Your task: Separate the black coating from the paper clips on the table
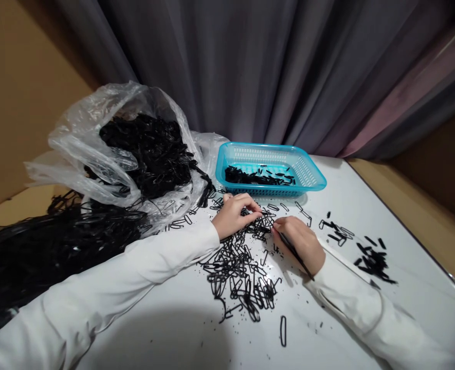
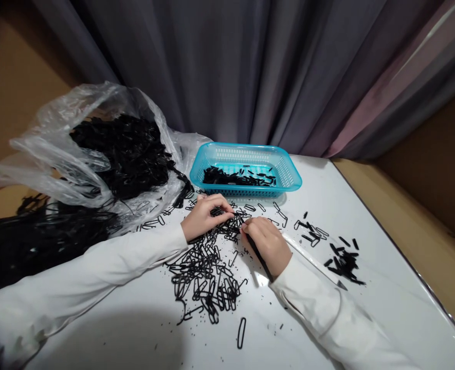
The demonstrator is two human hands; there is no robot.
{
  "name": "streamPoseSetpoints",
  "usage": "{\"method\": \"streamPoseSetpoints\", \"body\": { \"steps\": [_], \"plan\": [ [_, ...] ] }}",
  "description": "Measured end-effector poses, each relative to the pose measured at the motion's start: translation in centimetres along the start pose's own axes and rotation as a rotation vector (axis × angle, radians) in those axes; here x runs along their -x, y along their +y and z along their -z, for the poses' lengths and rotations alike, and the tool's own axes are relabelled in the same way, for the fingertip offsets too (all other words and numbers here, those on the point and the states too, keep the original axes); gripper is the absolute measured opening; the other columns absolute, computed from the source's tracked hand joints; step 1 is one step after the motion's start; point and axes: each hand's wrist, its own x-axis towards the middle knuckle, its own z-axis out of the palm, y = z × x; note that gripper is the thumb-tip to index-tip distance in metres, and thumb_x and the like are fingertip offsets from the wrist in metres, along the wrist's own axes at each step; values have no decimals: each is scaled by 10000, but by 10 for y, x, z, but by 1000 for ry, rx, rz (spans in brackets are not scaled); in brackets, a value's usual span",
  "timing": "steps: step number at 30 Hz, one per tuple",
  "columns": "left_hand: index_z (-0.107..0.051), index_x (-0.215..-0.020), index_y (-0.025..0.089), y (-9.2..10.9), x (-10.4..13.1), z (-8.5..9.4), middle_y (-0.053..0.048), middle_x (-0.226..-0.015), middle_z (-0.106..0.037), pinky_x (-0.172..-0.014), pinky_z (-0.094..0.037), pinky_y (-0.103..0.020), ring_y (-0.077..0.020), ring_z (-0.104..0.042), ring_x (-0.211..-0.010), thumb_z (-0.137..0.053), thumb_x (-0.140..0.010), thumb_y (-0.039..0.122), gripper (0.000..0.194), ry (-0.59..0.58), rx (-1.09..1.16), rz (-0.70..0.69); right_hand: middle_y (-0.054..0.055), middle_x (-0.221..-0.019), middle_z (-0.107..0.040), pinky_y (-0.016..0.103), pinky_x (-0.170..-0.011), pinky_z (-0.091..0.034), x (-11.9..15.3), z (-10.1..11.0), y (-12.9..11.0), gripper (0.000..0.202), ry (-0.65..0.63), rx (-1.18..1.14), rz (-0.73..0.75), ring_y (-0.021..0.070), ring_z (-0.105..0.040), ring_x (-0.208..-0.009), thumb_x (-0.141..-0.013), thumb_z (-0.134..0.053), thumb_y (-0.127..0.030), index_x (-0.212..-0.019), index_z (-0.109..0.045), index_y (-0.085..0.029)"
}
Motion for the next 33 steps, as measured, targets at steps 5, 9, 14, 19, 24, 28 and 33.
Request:
{"method": "streamPoseSetpoints", "body": {
  "steps": [5,9,14,19,24,28,33],
  "plan": [
    [-653,-820,194,0,0,-1,21,-870,-674,-846,-256,-378,-177,-615,-889,-662,-846,300,109,9,5,-8,76,-817,-602,330,-709,-477,-1,1,0,134,-1,-8,9,177,-555,-767,-880,-493,-65,-896,-480,-197],
    [-651,-820,192,0,1,-1,21,-866,-669,-839,-252,-376,-174,-615,-886,-665,-845,285,97,12,2,-14,77,-813,-601,326,-697,-474,0,1,0,126,-1,-6,13,176,-556,-759,-886,-484,-67,-895,-482,-193],
    [-648,-821,193,0,1,0,17,-873,-673,-846,-254,-380,-176,-612,-896,-656,-851,287,99,7,0,-19,68,-807,-595,326,-704,-477,1,0,1,119,-23,6,10,185,-578,-788,-893,-475,-77,-891,-488,-195],
    [-647,-819,193,0,1,-1,15,-880,-680,-842,-253,-377,-178,-611,-908,-650,-855,290,103,2,0,-22,66,-788,-598,328,-679,-466,2,1,4,122,-64,46,45,191,-560,-761,-908,-449,-88,-889,-507,-193],
    [-643,-807,188,0,0,-1,14,-877,-684,-837,-248,-374,-174,-613,-890,-645,-857,301,124,2,-3,-27,86,-832,-621,349,-708,-465,4,0,6,149,-119,101,113,200,-546,-775,-932,-412,-113,-914,-541,-185],
    [-642,-805,186,-1,1,-2,20,-865,-680,-826,-244,-366,-167,-613,-872,-645,-859,301,127,4,-7,-35,98,-831,-626,366,-720,-459,3,-1,7,176,-140,149,153,212,-543,-773,-943,-396,-123,-992,-561,-158],
    [-643,-805,193,0,2,-2,21,-867,-682,-836,-243,-364,-171,-608,-889,-643,-859,318,136,-1,-9,-50,77,-787,-607,363,-706,-453,4,-1,10,214,-114,174,118,214,-540,-744,-943,-407,-155,-1099,-554,-161]
  ]
}}
